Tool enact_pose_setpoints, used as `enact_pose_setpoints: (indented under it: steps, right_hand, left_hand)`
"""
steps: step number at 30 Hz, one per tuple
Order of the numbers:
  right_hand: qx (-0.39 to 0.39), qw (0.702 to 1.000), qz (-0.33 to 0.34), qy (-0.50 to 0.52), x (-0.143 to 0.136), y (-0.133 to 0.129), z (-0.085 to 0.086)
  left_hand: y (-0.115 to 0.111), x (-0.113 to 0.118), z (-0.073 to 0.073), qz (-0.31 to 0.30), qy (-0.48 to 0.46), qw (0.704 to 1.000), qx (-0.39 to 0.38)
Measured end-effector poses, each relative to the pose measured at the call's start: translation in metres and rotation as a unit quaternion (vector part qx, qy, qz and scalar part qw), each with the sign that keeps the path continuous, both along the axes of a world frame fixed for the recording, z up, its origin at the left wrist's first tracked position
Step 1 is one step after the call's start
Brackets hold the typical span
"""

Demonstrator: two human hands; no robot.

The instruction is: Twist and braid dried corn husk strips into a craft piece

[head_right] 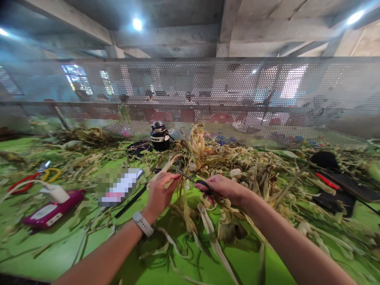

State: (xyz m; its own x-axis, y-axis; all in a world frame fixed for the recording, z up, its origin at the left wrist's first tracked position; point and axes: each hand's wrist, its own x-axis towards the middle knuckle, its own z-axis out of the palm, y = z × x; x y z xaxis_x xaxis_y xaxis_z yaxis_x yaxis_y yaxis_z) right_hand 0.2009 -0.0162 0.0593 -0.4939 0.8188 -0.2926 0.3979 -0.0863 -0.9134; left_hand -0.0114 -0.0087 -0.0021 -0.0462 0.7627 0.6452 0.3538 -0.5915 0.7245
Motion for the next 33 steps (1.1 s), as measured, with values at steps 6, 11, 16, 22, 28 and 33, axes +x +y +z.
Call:
enact_pose_setpoints:
  steps: [6,11,16,22,28,33]
  right_hand:
    - [0.016,1.000,0.000,0.005,-0.001,0.000,-0.004]
    - [0.022,1.000,-0.010,0.009,-0.005,-0.001,-0.005]
    - [0.061,0.997,-0.055,0.010,-0.004,0.001,-0.003]
    - [0.185,0.971,-0.131,-0.072,0.016,0.018,-0.006]
    - [0.341,0.835,-0.128,-0.411,0.027,0.025,-0.015]
    - [0.363,0.804,-0.069,-0.465,0.024,0.016,-0.010]
  left_hand:
    - [0.001,0.001,-0.001,0.007,-0.009,1.000,-0.002]
    - [-0.001,0.001,0.001,-0.008,-0.047,0.999,-0.018]
    - [0.002,0.001,-0.001,-0.014,-0.069,0.996,-0.063]
    - [0.006,0.002,0.002,-0.063,-0.217,0.950,-0.214]
    - [0.000,0.005,0.010,-0.090,-0.277,0.911,-0.293]
    - [-0.002,0.007,0.011,-0.105,-0.292,0.901,-0.304]
